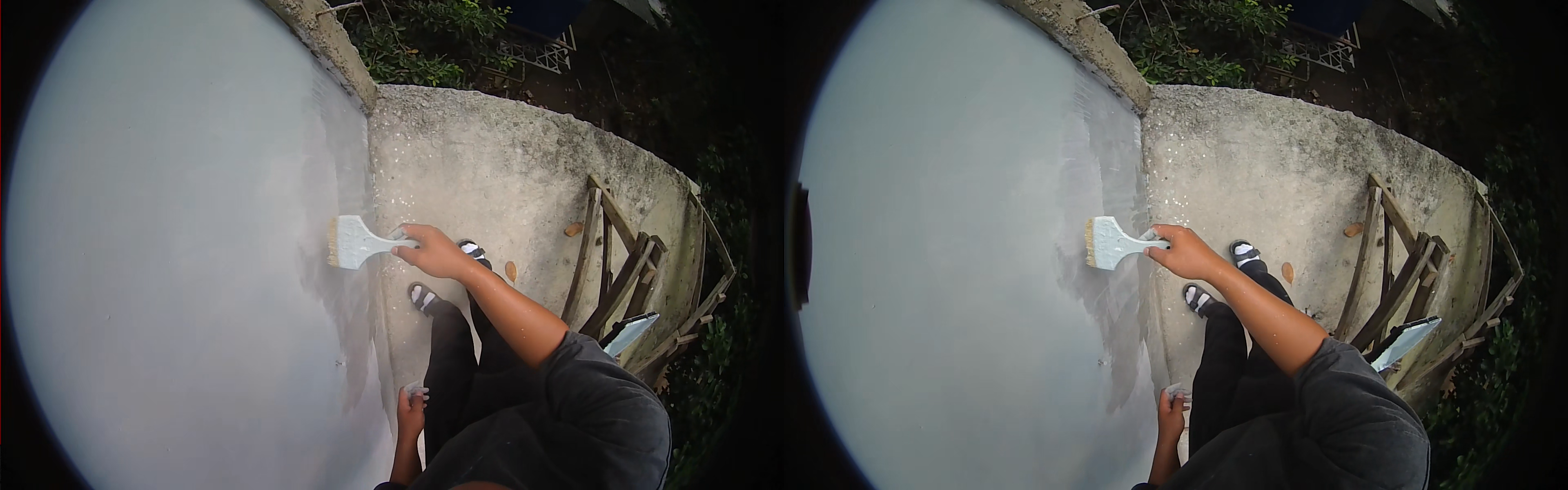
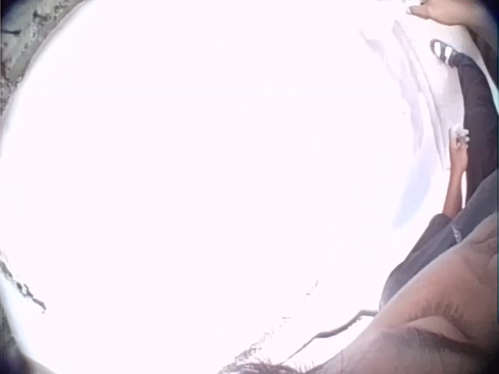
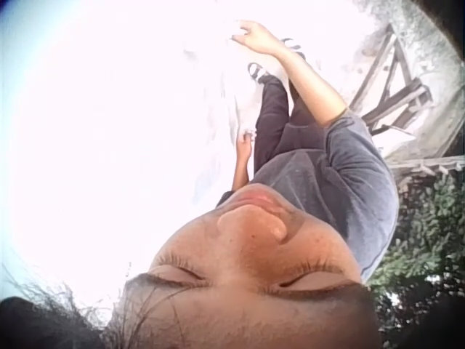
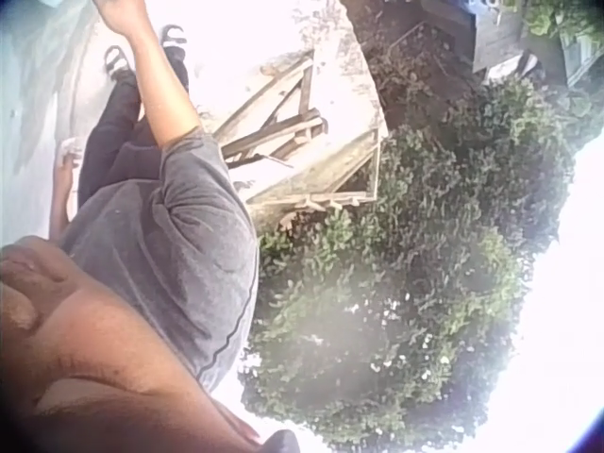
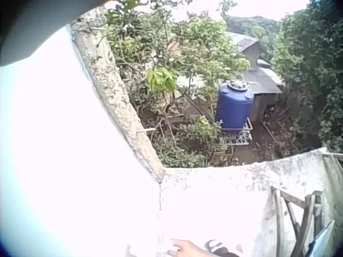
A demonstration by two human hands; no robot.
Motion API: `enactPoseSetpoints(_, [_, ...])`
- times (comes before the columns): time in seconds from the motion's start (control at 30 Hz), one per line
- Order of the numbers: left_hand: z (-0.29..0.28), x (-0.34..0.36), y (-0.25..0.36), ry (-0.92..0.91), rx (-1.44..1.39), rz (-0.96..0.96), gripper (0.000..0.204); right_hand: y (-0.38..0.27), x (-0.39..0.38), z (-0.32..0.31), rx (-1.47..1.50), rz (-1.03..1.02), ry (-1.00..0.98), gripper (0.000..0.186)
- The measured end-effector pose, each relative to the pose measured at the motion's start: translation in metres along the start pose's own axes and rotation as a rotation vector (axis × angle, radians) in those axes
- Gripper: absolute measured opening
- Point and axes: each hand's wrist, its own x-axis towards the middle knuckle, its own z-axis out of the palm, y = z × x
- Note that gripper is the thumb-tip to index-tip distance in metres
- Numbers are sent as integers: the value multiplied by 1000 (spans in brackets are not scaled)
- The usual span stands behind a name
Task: Painting a concrete wall using a hand-held brush and paint tray.
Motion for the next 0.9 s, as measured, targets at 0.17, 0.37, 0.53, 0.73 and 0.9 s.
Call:
enactPoseSetpoints(0.17, [6, 3, -24, -19, 11, -99, 20, 138, 55, -7, -367, 293, 212, 32])
enactPoseSetpoints(0.37, [12, 5, -34, 3, -64, -138, 25, 191, 84, 65, -437, 164, 153, 27])
enactPoseSetpoints(0.53, [12, 1, -27, -16, -68, -89, 25, 89, 38, 92, -354, 232, 91, 27])
enactPoseSetpoints(0.73, [17, 7, -7, -71, -42, -25, 23, -2, -23, 75, -227, 128, 43, 22])
enactPoseSetpoints(0.9, [6, 10, -19, -53, -71, -14, 24, 40, -23, 39, 144, 137, -80, 22])
